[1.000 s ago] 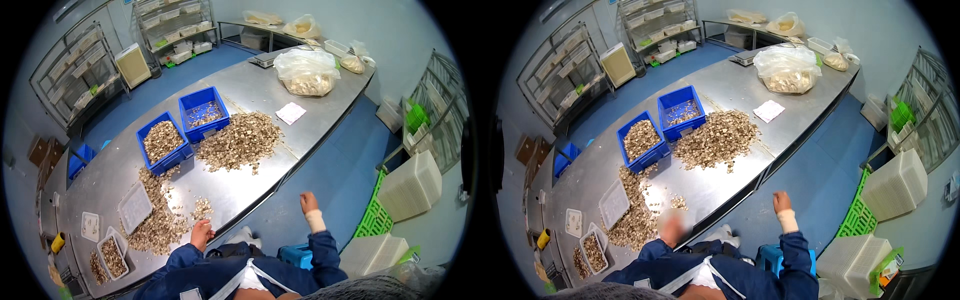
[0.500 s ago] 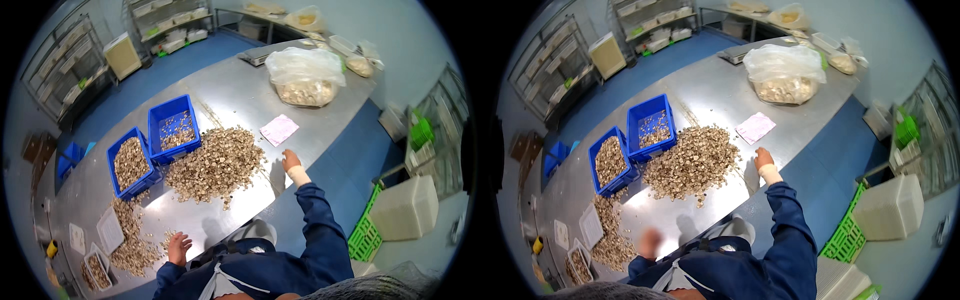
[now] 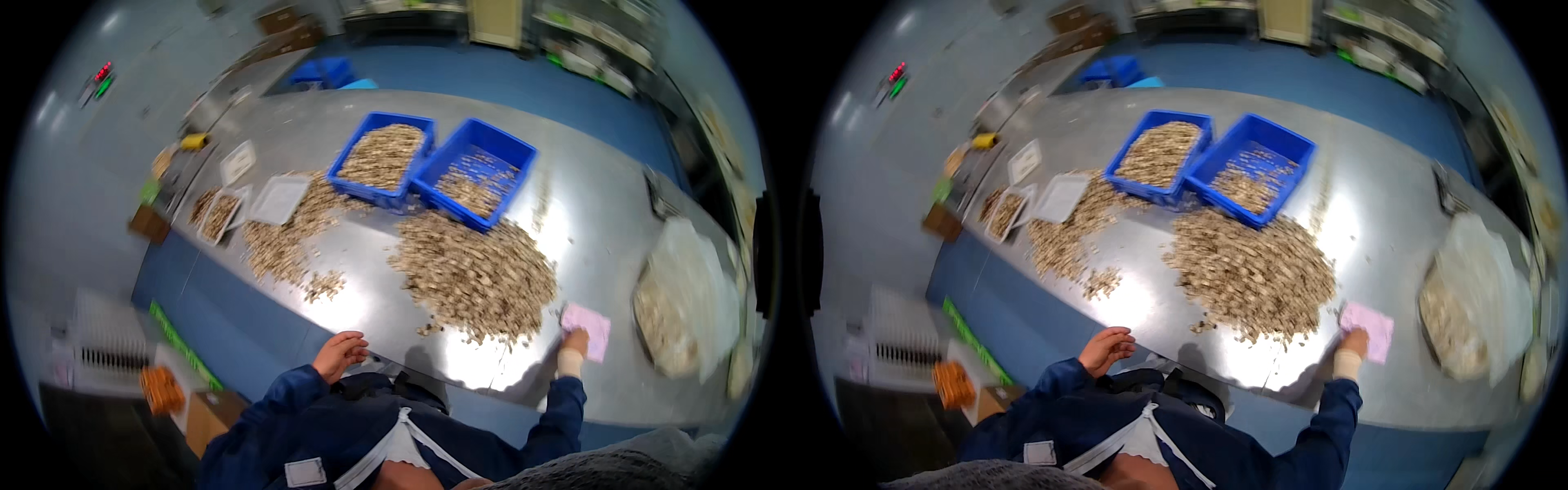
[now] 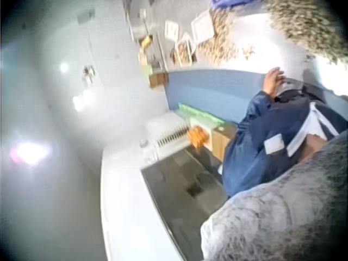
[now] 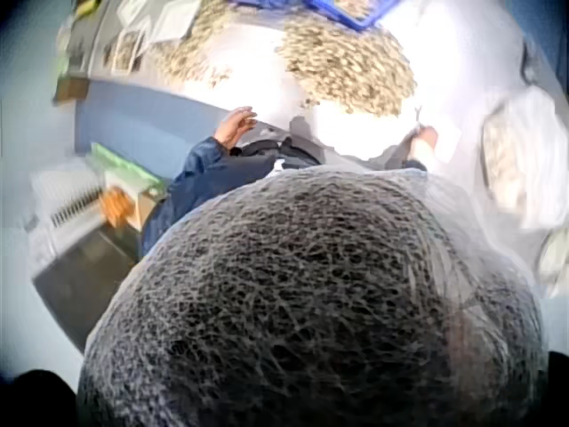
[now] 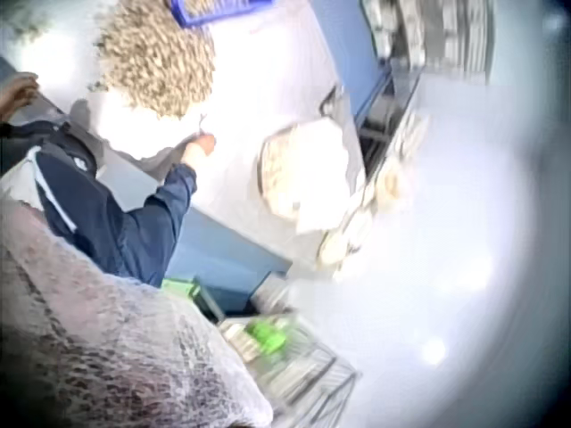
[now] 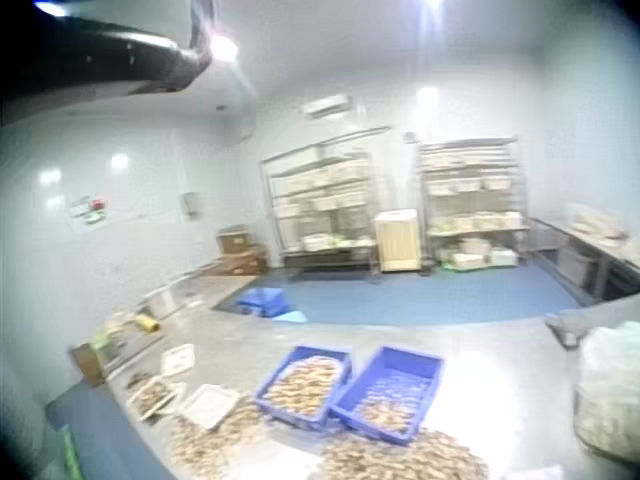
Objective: The person places vacuum-sealed packages of food onto a metal table and arranges them. They then pick up a stack of cardboard boxes and walk towards a door, exiting the room while carrying the boxes.
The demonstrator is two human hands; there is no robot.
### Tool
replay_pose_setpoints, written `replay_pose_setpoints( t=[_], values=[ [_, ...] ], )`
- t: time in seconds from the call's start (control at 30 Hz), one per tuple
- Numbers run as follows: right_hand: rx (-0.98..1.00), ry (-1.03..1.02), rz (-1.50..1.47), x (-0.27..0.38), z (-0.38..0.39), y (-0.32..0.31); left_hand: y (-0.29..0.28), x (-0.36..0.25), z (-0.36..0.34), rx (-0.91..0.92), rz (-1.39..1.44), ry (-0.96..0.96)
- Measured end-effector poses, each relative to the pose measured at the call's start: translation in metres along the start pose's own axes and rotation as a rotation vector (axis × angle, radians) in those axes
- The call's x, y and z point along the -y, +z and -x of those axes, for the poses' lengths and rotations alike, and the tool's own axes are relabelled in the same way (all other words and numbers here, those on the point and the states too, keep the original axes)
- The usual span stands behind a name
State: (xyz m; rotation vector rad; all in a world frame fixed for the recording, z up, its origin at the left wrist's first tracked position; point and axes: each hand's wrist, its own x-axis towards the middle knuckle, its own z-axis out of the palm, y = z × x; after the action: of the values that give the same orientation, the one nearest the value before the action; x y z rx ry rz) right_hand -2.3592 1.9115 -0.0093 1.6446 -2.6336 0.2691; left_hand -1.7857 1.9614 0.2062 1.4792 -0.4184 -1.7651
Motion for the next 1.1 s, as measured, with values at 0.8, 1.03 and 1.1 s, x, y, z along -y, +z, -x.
replay_pose_setpoints(
  t=[0.8,1.03,1.1],
  values=[
    [0.615,-2.298,-0.824,0.679,0.355,-0.253,-0.307,0.009,0.19,0.127,0.658,0.725],
    [0.74,-2.616,-0.828,0.789,0.472,-0.243,-0.434,0.053,0.228,-0.284,0.964,0.674],
    [0.788,-2.642,-0.816,0.822,0.497,-0.236,-0.463,0.048,0.226,-0.317,0.993,0.753]
  ],
)
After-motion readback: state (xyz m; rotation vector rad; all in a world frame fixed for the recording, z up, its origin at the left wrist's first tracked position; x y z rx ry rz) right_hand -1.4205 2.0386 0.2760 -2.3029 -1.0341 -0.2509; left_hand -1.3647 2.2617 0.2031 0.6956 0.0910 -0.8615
